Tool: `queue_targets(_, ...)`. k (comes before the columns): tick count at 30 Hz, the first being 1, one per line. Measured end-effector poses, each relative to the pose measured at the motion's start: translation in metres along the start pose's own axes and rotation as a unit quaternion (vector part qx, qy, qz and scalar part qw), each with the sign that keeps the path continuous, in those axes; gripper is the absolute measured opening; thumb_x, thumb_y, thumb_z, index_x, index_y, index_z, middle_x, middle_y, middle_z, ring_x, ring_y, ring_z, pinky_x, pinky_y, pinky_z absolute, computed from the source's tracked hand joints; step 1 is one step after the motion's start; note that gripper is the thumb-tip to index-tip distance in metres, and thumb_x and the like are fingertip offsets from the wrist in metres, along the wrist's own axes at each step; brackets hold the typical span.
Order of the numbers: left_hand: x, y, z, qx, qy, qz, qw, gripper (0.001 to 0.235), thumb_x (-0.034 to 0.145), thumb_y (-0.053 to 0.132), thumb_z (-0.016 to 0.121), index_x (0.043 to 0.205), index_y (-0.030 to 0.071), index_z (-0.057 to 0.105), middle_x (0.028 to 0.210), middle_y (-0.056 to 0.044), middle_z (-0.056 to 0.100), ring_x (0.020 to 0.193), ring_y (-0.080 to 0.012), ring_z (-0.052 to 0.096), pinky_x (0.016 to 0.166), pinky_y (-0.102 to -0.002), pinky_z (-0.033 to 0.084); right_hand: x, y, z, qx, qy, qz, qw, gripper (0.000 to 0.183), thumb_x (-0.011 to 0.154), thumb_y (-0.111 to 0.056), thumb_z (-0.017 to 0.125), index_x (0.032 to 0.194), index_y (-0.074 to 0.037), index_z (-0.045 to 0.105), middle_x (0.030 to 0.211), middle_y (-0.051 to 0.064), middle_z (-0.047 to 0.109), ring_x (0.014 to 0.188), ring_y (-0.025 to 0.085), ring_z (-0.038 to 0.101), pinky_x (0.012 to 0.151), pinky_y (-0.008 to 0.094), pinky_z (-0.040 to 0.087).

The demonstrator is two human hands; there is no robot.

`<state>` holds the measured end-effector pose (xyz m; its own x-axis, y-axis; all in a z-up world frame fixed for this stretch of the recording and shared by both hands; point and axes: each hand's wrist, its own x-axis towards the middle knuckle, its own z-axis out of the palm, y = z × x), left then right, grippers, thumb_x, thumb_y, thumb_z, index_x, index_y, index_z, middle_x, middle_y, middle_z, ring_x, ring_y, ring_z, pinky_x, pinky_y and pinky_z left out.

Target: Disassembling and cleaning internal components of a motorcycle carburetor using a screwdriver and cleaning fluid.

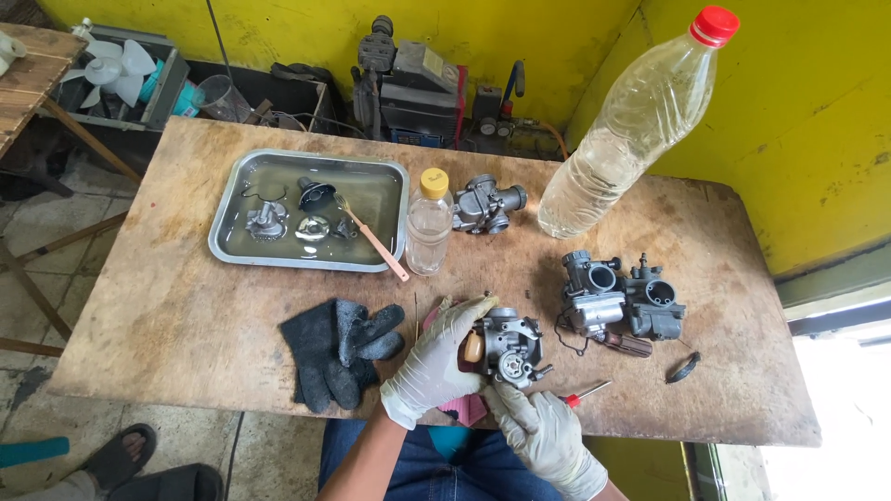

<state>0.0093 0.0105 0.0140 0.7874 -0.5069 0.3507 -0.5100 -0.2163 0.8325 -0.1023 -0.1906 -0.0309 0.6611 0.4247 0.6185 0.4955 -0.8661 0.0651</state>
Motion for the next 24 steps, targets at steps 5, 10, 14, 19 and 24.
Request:
queue_targets(5,-0.002,0.002,0.002,0.019,0.012,0.01,1.0,0.09,0.064,0.01,0.079,0.148,0.008,0.048,0.146,-0.012,0.06,0.14,-0.0323,0.052,0.123,-0.055,0.022,-0.005,0.004,0.0,0.007,-0.02,0.002,1.0,0.034,0.102,-0.021,0.054,0.133,-0.017,0.065,0.069,0.001,0.043,0.056,0.022,0.045,0.046,0.038,0.04)
queue_targets(10,-0.002,-0.001,0.007,0.045,0.015,0.012,0.999,0.09,0.064,0.015,0.081,0.148,0.01,0.048,0.148,-0.014,0.058,0.14,-0.0328,0.052,0.122,-0.056,0.021,0.011,0.003,-0.022,0.014,-0.031,-0.065,0.997,0.041,0.092,-0.002,0.057,0.129,-0.017,0.064,0.114,0.003,0.067,0.058,0.02,0.054,0.042,0.037,0.043)
queue_targets(14,-0.002,-0.003,0.008,0.052,0.032,0.024,0.998,0.088,0.067,0.023,0.088,0.145,0.008,0.049,0.143,-0.013,0.061,0.136,-0.0326,0.055,0.121,-0.054,0.024,0.013,0.018,-0.055,0.166,-0.24,0.134,0.947,0.021,0.091,-0.04,0.052,0.091,-0.019,0.05,0.085,0.001,0.062,0.055,0.013,0.066,0.062,0.029,0.056)
queue_targets(19,0.0,0.005,0.004,0.024,0.029,0.012,0.999,0.074,0.069,0.022,0.086,0.136,0.011,0.056,0.137,-0.009,0.064,0.129,-0.0311,0.06,0.118,-0.05,0.027,0.041,0.052,-0.091,0.231,0.096,0.202,0.947,0.011,0.084,-0.008,0.067,0.076,-0.015,0.071,0.073,0.001,0.071,0.074,0.014,0.071,0.086,0.027,0.058)
queue_targets(24,-0.006,-0.035,0.029,0.039,0.101,0.025,0.994,0.093,0.044,0.035,0.099,0.127,0.014,0.063,0.129,-0.005,0.069,0.12,-0.0253,0.066,0.118,-0.04,0.036,-0.042,0.074,-0.117,0.554,-0.095,0.205,0.801,0.023,0.074,-0.002,0.051,0.056,-0.017,0.055,0.056,-0.006,0.054,0.045,0.009,0.05,0.039,0.024,0.038)
